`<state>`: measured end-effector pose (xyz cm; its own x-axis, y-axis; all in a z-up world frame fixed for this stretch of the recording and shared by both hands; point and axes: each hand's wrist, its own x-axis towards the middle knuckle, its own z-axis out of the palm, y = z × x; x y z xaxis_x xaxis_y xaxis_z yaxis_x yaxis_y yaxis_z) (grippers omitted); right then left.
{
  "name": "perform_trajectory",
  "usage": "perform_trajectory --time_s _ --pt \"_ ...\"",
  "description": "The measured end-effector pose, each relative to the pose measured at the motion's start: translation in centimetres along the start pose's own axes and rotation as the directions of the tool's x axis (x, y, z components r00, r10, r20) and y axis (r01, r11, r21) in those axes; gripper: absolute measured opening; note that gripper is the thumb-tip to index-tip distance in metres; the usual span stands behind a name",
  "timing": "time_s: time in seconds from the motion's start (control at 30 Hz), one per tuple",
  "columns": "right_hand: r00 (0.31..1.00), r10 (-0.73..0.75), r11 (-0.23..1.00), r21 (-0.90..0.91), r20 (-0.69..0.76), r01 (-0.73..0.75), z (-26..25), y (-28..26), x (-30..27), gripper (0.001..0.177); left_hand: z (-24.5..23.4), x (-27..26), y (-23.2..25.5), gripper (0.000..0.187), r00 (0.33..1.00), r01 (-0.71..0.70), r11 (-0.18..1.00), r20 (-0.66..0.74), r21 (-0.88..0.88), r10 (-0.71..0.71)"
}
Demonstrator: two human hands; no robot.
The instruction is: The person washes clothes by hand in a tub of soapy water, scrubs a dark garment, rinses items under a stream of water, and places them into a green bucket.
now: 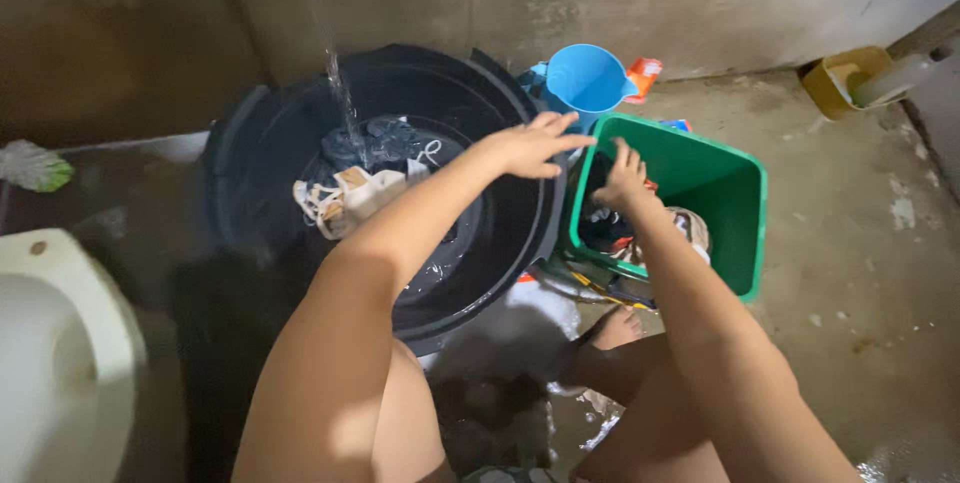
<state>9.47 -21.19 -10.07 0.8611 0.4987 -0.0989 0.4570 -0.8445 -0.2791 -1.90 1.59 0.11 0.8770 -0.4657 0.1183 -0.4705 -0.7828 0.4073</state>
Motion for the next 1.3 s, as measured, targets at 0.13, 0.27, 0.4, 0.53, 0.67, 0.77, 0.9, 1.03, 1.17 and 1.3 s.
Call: perform_trajectory --time_s 0.13,0.27,0.4,0.53,0.67,0.77,0.9,1.03,1.17,1.3 --pt "0.937 0.033 0.952 -0.297 0.347 0.076 1.8 0.0 -1.0 0.126 2.9 2.4 0.7 0.072 0.997 -0.05 0.999 0.058 -0.019 0.051" --pt "0.917 0.014 0.857 -0.478 0.398 0.194 2.4 -0.3 -2.3 0.11 4.2 3.8 1.3 0.071 0.992 -0.073 0.996 0.099 -0.05 0.077" --pt "0.975 -0.179 0.909 -0.358 0.129 0.214 4.2 1.6 -1.3 0.066 4.2 4.1 1.2 0.07 0.993 -0.046 0.997 0.109 -0.059 0.052" --pt "0.975 -0.074 0.962 -0.243 0.208 0.124 4.0 1.7 -0.2 0.05 3.9 3.7 0.4 0.072 0.994 -0.026 0.999 0.109 -0.048 0.031" --pt "0.998 -0.035 0.997 -0.062 0.047 0.038 2.6 0.8 -0.9 0.057 4.0 3.7 -1.6 0.082 0.995 -0.04 0.999 0.085 -0.019 0.042" --pt "0.976 -0.079 0.996 0.015 -0.202 0.083 -0.5 -0.3 0.9 0.048 4.4 4.2 -2.9 0.097 0.998 0.056 0.997 -0.008 -0.044 -0.056" --pt "0.939 -0.034 0.963 0.24 -0.343 0.123 -7.8 -2.5 1.0 0.036 3.1 3.8 -2.3 0.114 0.976 0.155 0.967 -0.122 -0.204 -0.183" --pt "0.955 -0.005 0.941 0.321 -0.295 0.104 -14.1 -6.8 -1.5 0.036 0.9 2.8 -0.1 0.123 0.979 -0.032 0.938 -0.201 -0.344 -0.04" --pt "0.897 -0.209 0.911 0.257 -0.39 0.324 -17.8 -10.4 -4.2 0.033 3.0 5.4 1.7 0.123 0.72 -0.476 0.81 -0.681 -0.342 0.135" --pt "0.847 -0.374 0.642 0.554 -0.377 0.53 -20.3 -12.9 -6.8 0.033 4.1 7.7 0.5 0.069 0.757 -0.463 0.275 -0.537 -0.843 -0.373"
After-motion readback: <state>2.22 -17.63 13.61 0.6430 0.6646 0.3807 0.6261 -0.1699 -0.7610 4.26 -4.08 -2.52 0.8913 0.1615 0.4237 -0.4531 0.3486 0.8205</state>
